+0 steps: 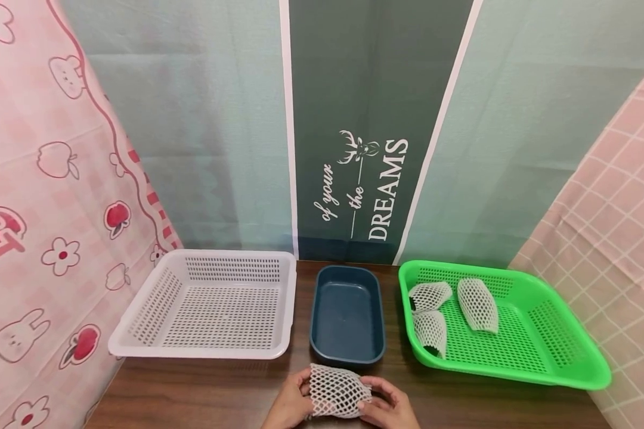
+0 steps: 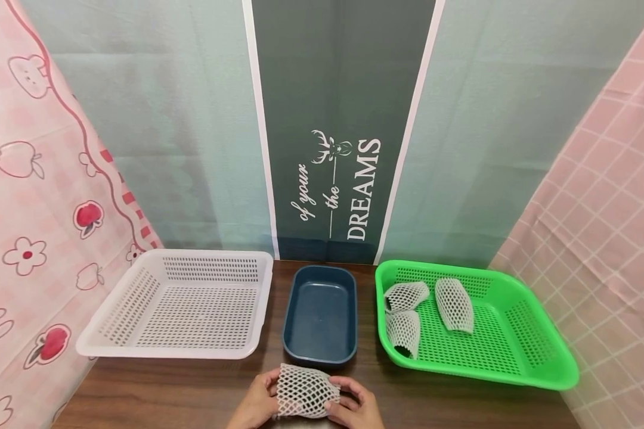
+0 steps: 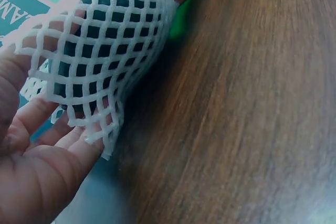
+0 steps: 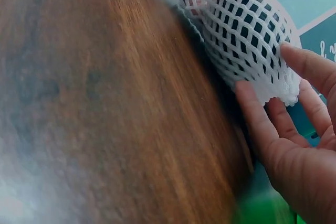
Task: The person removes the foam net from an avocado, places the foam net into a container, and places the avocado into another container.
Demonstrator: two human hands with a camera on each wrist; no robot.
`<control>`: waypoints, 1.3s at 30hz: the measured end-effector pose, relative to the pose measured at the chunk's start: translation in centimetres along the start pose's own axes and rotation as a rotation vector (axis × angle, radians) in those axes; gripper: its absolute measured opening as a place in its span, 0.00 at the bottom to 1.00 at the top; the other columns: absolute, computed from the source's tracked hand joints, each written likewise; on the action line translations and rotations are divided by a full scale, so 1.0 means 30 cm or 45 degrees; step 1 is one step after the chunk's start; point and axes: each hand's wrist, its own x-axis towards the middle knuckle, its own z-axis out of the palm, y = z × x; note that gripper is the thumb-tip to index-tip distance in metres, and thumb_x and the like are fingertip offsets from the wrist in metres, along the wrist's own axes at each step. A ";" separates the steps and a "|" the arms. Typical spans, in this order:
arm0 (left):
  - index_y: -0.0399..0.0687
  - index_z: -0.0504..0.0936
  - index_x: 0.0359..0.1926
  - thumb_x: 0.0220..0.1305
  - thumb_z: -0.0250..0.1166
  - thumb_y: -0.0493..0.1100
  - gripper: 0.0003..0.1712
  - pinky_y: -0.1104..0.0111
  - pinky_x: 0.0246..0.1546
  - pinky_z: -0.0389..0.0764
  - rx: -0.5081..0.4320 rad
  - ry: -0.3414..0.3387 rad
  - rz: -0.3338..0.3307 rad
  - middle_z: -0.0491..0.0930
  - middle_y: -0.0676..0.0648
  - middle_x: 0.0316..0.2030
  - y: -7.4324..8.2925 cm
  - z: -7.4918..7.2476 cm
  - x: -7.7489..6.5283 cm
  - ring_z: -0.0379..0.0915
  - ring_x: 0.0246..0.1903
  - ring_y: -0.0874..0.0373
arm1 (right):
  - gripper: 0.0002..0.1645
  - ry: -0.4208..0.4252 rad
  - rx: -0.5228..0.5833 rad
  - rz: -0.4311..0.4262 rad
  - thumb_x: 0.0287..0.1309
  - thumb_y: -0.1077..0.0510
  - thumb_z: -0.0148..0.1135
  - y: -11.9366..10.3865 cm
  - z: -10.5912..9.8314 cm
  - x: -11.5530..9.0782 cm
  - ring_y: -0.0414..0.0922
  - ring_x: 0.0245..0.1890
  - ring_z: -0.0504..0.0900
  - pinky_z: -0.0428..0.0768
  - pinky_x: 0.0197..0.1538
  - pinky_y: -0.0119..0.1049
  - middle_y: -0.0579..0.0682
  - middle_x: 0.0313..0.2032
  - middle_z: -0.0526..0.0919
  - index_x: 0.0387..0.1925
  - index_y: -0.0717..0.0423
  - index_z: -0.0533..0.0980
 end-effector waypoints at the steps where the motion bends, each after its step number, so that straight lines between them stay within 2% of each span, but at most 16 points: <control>1: 0.17 0.61 0.53 0.33 0.51 0.20 0.36 0.64 0.38 0.75 0.037 0.011 -0.007 0.75 0.37 0.42 0.000 -0.002 0.001 0.72 0.42 0.49 | 0.31 0.006 -0.010 -0.011 0.44 0.65 0.67 0.002 -0.001 0.000 0.50 0.39 0.77 0.77 0.38 0.45 0.58 0.41 0.74 0.51 0.70 0.67; 3: 0.16 0.60 0.53 0.35 0.55 0.21 0.36 0.61 0.40 0.74 0.098 0.032 -0.004 0.74 0.36 0.42 0.002 -0.006 0.001 0.72 0.42 0.47 | 0.29 0.016 -0.025 -0.040 0.44 0.65 0.67 0.008 -0.003 0.001 0.49 0.38 0.78 0.77 0.37 0.44 0.57 0.40 0.76 0.49 0.70 0.70; 6: 0.17 0.64 0.50 0.35 0.60 0.23 0.33 0.64 0.40 0.74 0.174 0.071 0.026 0.75 0.39 0.39 0.017 -0.009 -0.006 0.72 0.40 0.48 | 0.27 0.046 -0.039 -0.055 0.43 0.65 0.67 0.010 -0.005 0.001 0.47 0.36 0.78 0.78 0.36 0.43 0.58 0.38 0.78 0.47 0.71 0.71; 12: 0.28 0.73 0.42 0.33 0.62 0.22 0.26 0.72 0.36 0.73 0.175 0.115 0.128 0.76 0.43 0.34 0.023 -0.022 -0.006 0.73 0.34 0.55 | 0.28 0.174 -0.089 -0.047 0.42 0.63 0.68 -0.001 -0.012 -0.003 0.47 0.35 0.79 0.78 0.35 0.42 0.59 0.37 0.78 0.46 0.73 0.72; 17: 0.34 0.75 0.44 0.38 0.71 0.31 0.26 0.69 0.35 0.74 0.117 0.124 0.092 0.77 0.44 0.36 0.025 -0.046 -0.011 0.74 0.34 0.55 | 0.33 0.274 -0.151 -0.034 0.43 0.60 0.69 -0.018 -0.031 -0.011 0.45 0.31 0.79 0.79 0.30 0.42 0.56 0.35 0.78 0.53 0.65 0.69; 20: 0.35 0.75 0.47 0.41 0.71 0.34 0.27 0.69 0.34 0.74 0.072 0.108 0.062 0.77 0.43 0.38 0.028 -0.055 -0.018 0.74 0.34 0.53 | 0.41 0.206 -0.237 -0.050 0.47 0.58 0.66 -0.020 -0.045 -0.012 0.45 0.31 0.79 0.78 0.28 0.43 0.56 0.36 0.78 0.62 0.57 0.58; 23: 0.33 0.73 0.49 0.43 0.70 0.33 0.29 0.69 0.35 0.75 0.007 0.063 0.072 0.75 0.42 0.41 0.024 -0.056 -0.023 0.74 0.36 0.52 | 0.44 0.082 -0.346 -0.101 0.51 0.57 0.62 -0.016 -0.052 -0.010 0.46 0.33 0.79 0.78 0.28 0.43 0.58 0.40 0.77 0.64 0.52 0.49; 25: 0.33 0.72 0.51 0.45 0.69 0.33 0.29 0.68 0.35 0.75 -0.039 0.033 0.076 0.74 0.41 0.43 0.022 -0.055 -0.025 0.73 0.38 0.51 | 0.41 0.024 -0.384 -0.132 0.53 0.58 0.61 -0.012 -0.051 -0.008 0.47 0.33 0.79 0.78 0.28 0.43 0.60 0.41 0.76 0.63 0.54 0.50; 28: 0.33 0.70 0.53 0.46 0.68 0.32 0.30 0.68 0.37 0.75 -0.073 0.008 0.088 0.72 0.39 0.46 0.023 -0.053 -0.025 0.72 0.41 0.50 | 0.33 0.009 -0.424 -0.161 0.52 0.56 0.61 -0.007 -0.046 -0.005 0.46 0.30 0.78 0.78 0.27 0.40 0.58 0.40 0.76 0.57 0.58 0.59; 31: 0.34 0.71 0.52 0.44 0.68 0.32 0.30 0.69 0.38 0.73 -0.006 0.014 0.112 0.71 0.39 0.46 0.027 -0.053 -0.024 0.71 0.42 0.50 | 0.29 0.025 -0.432 -0.208 0.51 0.57 0.62 -0.003 -0.034 -0.005 0.45 0.28 0.78 0.77 0.27 0.38 0.57 0.39 0.77 0.54 0.61 0.64; 35: 0.37 0.73 0.49 0.41 0.70 0.34 0.30 0.72 0.41 0.70 0.162 0.060 0.135 0.73 0.42 0.45 0.032 -0.052 -0.024 0.69 0.43 0.52 | 0.31 0.060 -0.354 -0.202 0.49 0.59 0.64 0.003 -0.015 -0.008 0.46 0.31 0.78 0.78 0.31 0.37 0.57 0.39 0.77 0.54 0.64 0.65; 37: 0.38 0.74 0.48 0.40 0.71 0.35 0.29 0.72 0.41 0.70 0.218 0.080 0.136 0.74 0.44 0.44 0.030 -0.054 -0.025 0.69 0.42 0.53 | 0.33 0.105 -0.312 -0.186 0.46 0.60 0.66 0.008 -0.008 -0.011 0.46 0.33 0.78 0.78 0.33 0.38 0.58 0.40 0.77 0.54 0.65 0.66; 39: 0.39 0.75 0.47 0.40 0.71 0.36 0.29 0.71 0.40 0.71 0.224 0.093 0.114 0.74 0.44 0.42 0.028 -0.058 -0.026 0.70 0.41 0.53 | 0.35 0.180 -0.295 -0.170 0.41 0.61 0.69 0.014 -0.004 -0.016 0.45 0.35 0.78 0.77 0.35 0.37 0.57 0.41 0.77 0.54 0.64 0.67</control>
